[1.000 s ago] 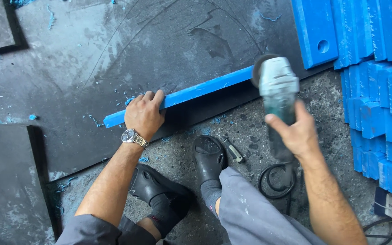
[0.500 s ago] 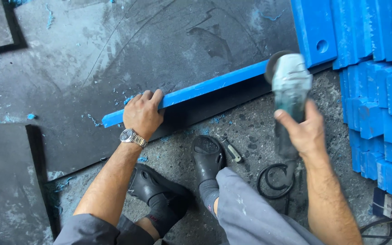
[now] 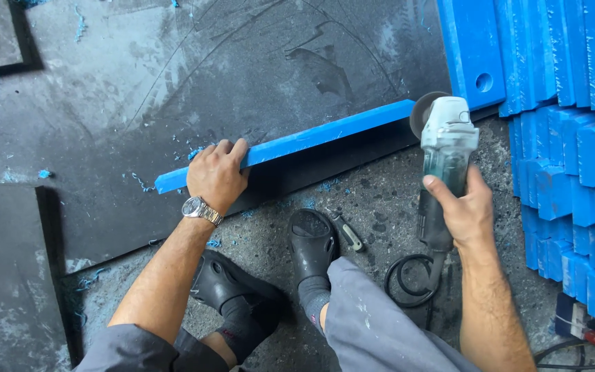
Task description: Sanding and deburring the edges of blue plastic industrial components using an angle grinder and a manual deburring tool.
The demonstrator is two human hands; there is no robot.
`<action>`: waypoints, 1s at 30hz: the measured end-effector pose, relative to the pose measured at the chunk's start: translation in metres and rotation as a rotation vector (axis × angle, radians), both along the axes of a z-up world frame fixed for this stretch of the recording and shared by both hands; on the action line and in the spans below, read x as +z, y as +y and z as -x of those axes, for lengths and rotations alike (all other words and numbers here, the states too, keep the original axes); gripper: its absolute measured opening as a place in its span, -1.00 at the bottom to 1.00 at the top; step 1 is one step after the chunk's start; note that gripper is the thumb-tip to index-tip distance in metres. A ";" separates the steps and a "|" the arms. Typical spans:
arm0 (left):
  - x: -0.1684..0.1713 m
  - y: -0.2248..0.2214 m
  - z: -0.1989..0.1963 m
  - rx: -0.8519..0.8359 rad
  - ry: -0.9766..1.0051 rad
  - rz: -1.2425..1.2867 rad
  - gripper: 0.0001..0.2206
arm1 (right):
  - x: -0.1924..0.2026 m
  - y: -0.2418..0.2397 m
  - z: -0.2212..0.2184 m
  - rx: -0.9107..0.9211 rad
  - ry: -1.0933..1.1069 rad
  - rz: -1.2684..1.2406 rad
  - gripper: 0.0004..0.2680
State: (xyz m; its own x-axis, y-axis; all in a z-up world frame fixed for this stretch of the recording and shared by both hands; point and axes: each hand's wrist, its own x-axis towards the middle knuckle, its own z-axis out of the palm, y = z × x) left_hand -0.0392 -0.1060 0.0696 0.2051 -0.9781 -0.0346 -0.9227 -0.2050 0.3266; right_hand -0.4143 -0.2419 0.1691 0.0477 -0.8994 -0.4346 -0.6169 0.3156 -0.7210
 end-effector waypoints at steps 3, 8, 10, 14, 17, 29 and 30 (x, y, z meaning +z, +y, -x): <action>0.000 -0.001 0.000 -0.004 -0.012 -0.011 -0.74 | 0.001 0.003 -0.003 0.028 -0.003 -0.058 -0.64; -0.001 0.000 -0.003 -0.012 -0.008 -0.032 -0.74 | 0.004 0.026 -0.041 0.240 -0.037 -0.076 -0.57; -0.001 0.001 -0.002 -0.024 -0.016 -0.055 -0.73 | 0.005 0.029 -0.039 0.299 -0.060 -0.088 -0.54; 0.003 -0.001 -0.002 -0.014 0.008 -0.023 -0.72 | 0.002 0.018 -0.014 0.165 -0.032 -0.100 -0.56; 0.002 0.001 0.002 -0.009 0.023 -0.011 -0.74 | -0.002 0.007 0.014 -0.061 -0.118 -0.088 -0.64; -0.026 -0.046 0.069 0.020 0.112 0.033 -0.79 | 0.018 0.017 -0.003 0.073 -0.197 0.120 -0.56; -0.026 -0.051 0.077 0.009 0.141 0.055 -0.78 | 0.017 0.016 -0.008 0.196 -0.149 0.181 -0.52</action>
State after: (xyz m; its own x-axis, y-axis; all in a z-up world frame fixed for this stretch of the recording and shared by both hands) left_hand -0.1163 -0.1573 0.0434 0.2107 -0.9775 -0.0101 -0.8649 -0.1912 0.4641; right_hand -0.4058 -0.2254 0.1865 0.2788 -0.9290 -0.2435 -0.5367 0.0596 -0.8417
